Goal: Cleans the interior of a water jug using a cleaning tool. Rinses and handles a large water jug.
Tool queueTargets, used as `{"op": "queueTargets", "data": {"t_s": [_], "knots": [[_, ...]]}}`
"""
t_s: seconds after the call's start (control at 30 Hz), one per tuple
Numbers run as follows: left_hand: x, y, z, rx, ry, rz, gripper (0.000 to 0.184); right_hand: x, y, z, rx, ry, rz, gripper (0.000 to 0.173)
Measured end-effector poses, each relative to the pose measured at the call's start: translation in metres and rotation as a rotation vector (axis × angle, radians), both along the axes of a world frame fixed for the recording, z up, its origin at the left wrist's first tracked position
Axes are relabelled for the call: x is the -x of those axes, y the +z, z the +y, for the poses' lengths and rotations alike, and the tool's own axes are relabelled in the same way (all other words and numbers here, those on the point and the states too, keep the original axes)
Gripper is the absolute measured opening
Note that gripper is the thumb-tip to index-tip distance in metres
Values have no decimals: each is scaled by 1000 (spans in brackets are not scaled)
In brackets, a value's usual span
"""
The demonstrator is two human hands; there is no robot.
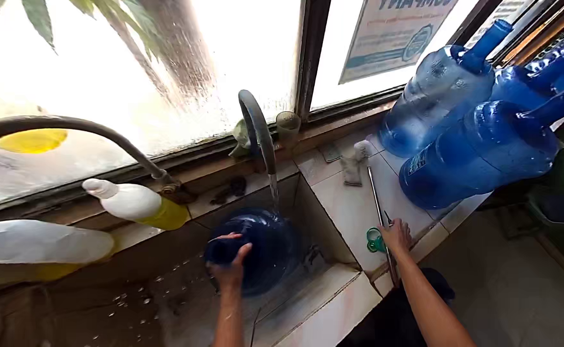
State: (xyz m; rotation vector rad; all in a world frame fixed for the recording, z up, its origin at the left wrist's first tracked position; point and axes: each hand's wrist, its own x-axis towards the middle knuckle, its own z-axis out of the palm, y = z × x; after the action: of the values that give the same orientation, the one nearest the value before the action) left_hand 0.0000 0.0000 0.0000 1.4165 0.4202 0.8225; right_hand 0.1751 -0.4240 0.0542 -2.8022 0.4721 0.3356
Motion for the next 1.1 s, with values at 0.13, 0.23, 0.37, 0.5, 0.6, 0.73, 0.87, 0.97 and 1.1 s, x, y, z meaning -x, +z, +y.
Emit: {"op": "queueTargets", "data": {"t_s": [0.13,0.23,0.37,0.5,0.6,0.73,0.87,0.97,1.1], "knots": [[-57,-72,-49,-184,45,149,58,-39,1,29,-114,206,-163,42],[-68,-111,-78,-303,62,241,53,-80,-1,62,-254,213,-145,39],[-44,-116,-93,-410,69,323,48,-145,-17,104,-263,168,-179,45],[-10,-121,-97,-328,168,276,51,-190,-62,138,-127,21,-198,85],[1,-116,-94,-294,212,289,52,-184,-80,150,-45,145,-240,62],[15,-119,-94,-291,234,302,50,-144,-65,132,-31,298,-120,46],[21,-119,-95,-267,229,326,52,-109,-29,116,108,387,57,68],[22,-120,-96,-241,212,340,54,-141,-4,132,101,520,36,58],[23,-121,-97,-225,227,338,55,-233,-29,192,-185,401,-231,67]]}}
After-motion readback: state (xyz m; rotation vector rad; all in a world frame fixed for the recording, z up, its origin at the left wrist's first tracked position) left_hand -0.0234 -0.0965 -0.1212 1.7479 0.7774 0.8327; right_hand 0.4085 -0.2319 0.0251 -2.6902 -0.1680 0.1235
